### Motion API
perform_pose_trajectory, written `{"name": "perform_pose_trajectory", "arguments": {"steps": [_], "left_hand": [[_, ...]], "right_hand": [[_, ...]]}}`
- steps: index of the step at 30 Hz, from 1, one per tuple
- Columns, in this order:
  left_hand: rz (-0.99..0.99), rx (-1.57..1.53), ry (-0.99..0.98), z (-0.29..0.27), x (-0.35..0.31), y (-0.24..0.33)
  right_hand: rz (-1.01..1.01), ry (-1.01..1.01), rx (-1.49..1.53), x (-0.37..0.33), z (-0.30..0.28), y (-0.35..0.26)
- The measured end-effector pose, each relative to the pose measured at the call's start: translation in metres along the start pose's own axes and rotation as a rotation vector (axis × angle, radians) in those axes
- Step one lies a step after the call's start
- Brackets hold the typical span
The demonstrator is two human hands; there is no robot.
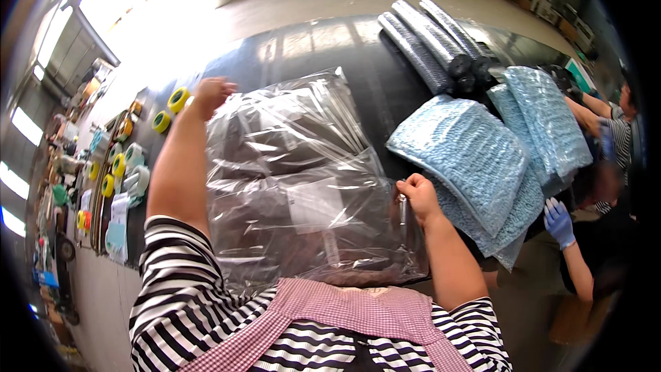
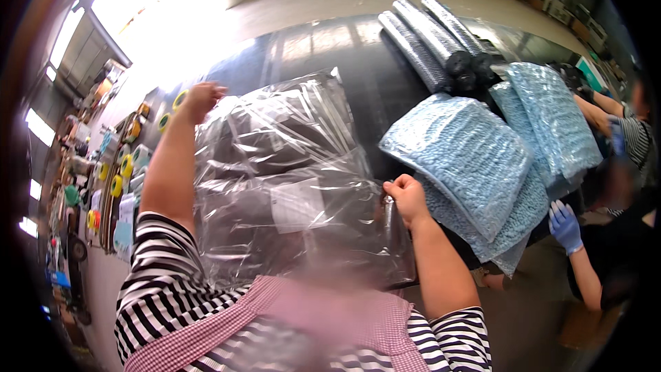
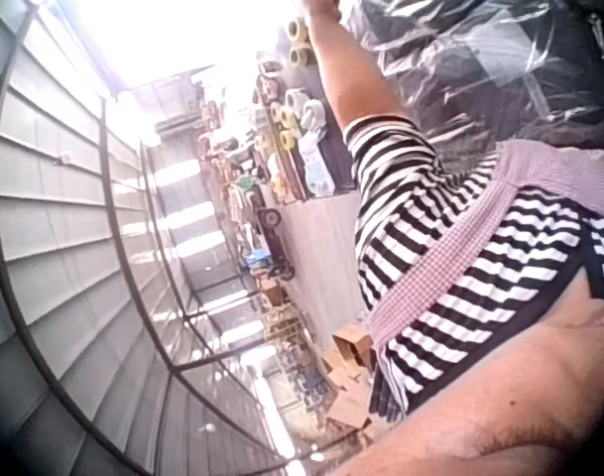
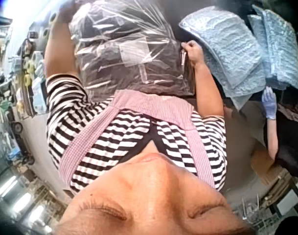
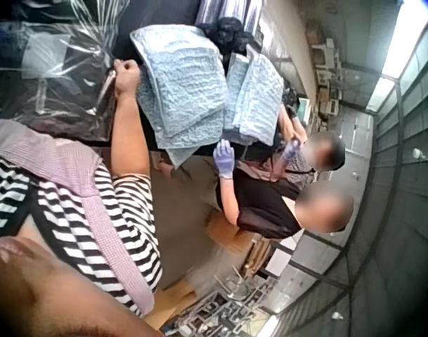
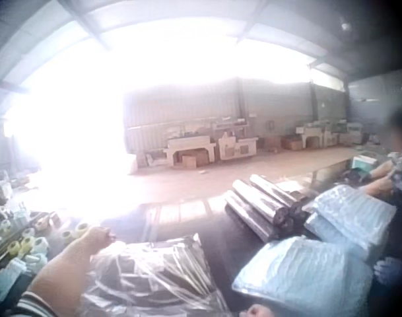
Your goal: The person attaches adhesive labels to products, uses a pen to mark a document, places the items into black bags, and subsequently inserts the bags into larger clear plastic sleeves.
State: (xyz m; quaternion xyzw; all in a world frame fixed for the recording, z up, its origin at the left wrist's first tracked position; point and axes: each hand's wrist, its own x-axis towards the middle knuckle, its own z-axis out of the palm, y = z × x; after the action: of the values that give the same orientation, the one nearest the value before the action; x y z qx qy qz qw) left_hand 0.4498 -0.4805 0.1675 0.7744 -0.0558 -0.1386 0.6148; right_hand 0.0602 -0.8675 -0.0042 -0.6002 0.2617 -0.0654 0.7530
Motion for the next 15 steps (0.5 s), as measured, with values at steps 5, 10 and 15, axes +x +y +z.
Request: {"name": "perform_pose_trajectory", "arguments": {"steps": [5,10,15], "left_hand": [[0.278,-0.145,0.697,-0.244,-0.045,-0.061],[0.256,0.247,1.193,-0.35,-0.111,-0.143],[0.325,-0.031,1.164,-0.36,-0.142,-0.208]], "right_hand": [[-0.079,-0.152,-0.461,0.011,0.015,-0.007],[-0.006,-0.172,-0.85,0.012,0.03,-0.007],[0.017,-0.113,-1.564,-0.004,0.013,-0.031]]}}
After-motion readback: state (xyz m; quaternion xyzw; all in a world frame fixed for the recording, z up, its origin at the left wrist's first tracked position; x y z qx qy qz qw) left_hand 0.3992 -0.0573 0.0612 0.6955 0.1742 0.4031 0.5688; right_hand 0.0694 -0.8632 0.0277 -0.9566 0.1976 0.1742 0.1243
